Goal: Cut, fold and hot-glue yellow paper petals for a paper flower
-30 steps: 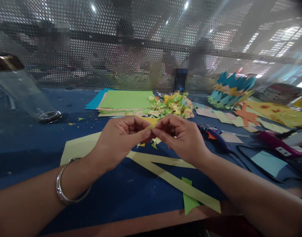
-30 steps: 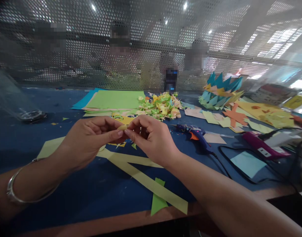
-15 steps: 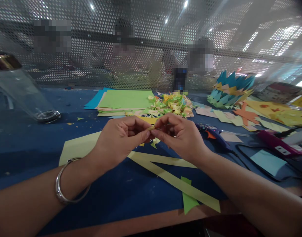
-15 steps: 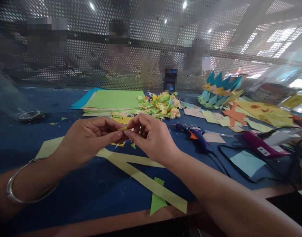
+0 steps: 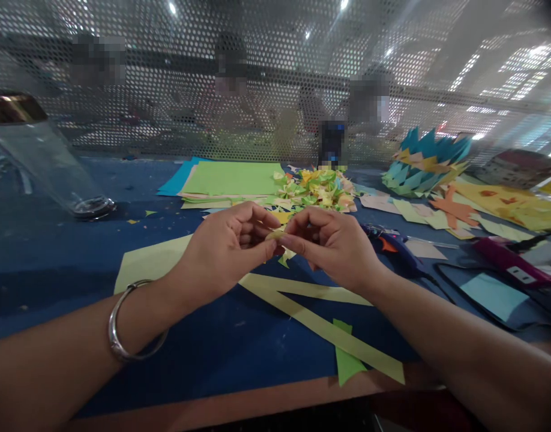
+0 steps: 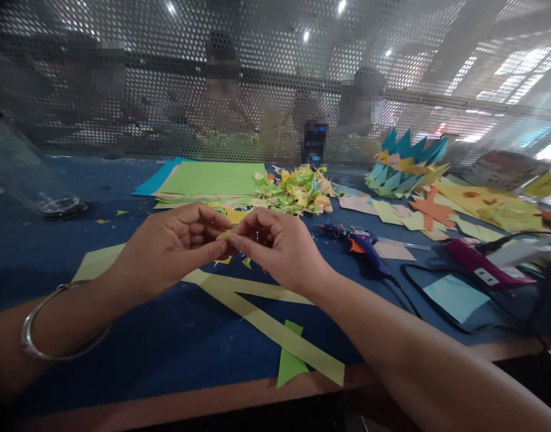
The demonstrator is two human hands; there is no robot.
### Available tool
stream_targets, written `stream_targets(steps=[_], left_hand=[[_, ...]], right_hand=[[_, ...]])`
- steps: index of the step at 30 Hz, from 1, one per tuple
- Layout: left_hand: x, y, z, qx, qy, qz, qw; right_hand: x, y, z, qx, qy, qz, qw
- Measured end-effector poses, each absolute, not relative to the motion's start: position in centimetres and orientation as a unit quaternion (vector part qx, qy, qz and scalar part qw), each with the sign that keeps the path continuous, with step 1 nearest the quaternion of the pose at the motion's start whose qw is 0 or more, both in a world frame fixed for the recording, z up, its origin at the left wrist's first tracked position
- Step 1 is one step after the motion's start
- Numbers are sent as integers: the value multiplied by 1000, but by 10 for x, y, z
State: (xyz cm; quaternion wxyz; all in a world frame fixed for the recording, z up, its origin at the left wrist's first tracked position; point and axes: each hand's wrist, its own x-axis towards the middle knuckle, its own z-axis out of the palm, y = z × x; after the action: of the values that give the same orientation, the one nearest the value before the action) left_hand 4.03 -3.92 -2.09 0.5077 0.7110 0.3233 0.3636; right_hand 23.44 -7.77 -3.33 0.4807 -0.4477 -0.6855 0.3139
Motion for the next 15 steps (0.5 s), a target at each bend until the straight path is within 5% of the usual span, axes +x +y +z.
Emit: stream_targets(steps=[6,15], left_hand=[[43,-34,-23,681,328,306,579],[36,-31,-23,732,292,311,531]], right_hand=[[237,-76,-33,-445,-657,357,493],[237,-78,-28,-427,-638,406,496]])
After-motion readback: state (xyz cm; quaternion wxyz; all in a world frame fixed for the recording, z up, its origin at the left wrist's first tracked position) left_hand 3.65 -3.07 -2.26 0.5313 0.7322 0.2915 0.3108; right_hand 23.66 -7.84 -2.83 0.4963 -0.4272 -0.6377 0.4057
